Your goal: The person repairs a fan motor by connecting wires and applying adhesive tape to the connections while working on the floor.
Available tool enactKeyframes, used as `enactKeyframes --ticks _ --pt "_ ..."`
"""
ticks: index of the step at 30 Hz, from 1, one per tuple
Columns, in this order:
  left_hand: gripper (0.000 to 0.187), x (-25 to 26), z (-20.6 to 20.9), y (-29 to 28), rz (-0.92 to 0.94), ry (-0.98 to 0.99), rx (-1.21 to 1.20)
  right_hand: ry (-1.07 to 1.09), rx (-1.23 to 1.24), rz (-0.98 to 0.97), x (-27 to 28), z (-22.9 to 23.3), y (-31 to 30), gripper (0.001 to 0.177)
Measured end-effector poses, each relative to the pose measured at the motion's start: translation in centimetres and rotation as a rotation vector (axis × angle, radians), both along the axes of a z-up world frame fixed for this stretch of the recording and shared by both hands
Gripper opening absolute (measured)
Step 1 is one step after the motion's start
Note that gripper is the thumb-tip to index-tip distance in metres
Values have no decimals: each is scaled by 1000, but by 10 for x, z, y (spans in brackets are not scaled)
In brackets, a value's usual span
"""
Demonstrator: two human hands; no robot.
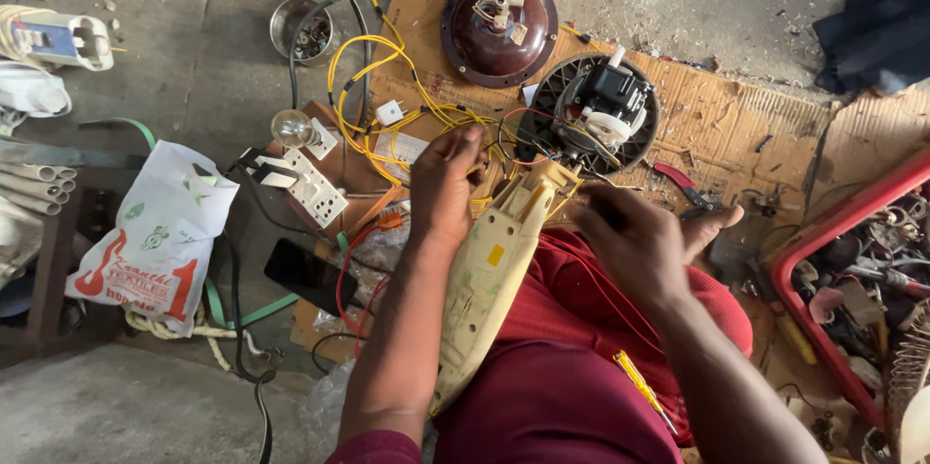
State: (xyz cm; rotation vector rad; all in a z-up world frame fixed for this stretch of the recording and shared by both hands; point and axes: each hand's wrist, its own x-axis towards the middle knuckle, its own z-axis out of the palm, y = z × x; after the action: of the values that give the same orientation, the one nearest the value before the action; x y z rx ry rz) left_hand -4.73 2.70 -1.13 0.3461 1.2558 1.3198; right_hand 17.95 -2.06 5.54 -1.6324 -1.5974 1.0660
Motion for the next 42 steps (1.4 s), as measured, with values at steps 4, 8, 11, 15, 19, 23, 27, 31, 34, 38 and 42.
enactKeyframes --ticks 4,8,11,15,19,23,27,31,34,38,42 --pt "18 -9 -35 -4 117 76 -76 18 -140 -31 -37 -3 24 48" --pt "20 -12 -72 -10 -32 16 -206 113 -25 -60 -28 -7 23 28" --pt "25 -12 -82 -8 -163 19 -239 159 -40 -152 -4 -8 6 28" --pt "35 -7 -68 15 -205 -363 -202 7 -118 -252 15 -9 -10 25" --pt "23 8 -61 37 -199 -565 -88 160 -149 -281 28 -14 -23 24" --pt "17 18 -51 42 -149 -437 -63 452 7 -229 44 -11 -21 22" --pt "13 20 -28 33 -165 -325 39 514 59 -103 33 6 -10 23" --pt "14 25 -6 25 -190 -245 31 272 -27 -81 -2 0 16 29" --pt "15 27 -1 24 -161 -257 56 231 41 -115 -15 -18 22 28" --pt "13 28 -8 27 -129 -237 6 98 14 -154 -10 -37 11 24" --pt "14 33 -21 31 -117 -224 60 40 -19 -144 -8 -53 1 25"
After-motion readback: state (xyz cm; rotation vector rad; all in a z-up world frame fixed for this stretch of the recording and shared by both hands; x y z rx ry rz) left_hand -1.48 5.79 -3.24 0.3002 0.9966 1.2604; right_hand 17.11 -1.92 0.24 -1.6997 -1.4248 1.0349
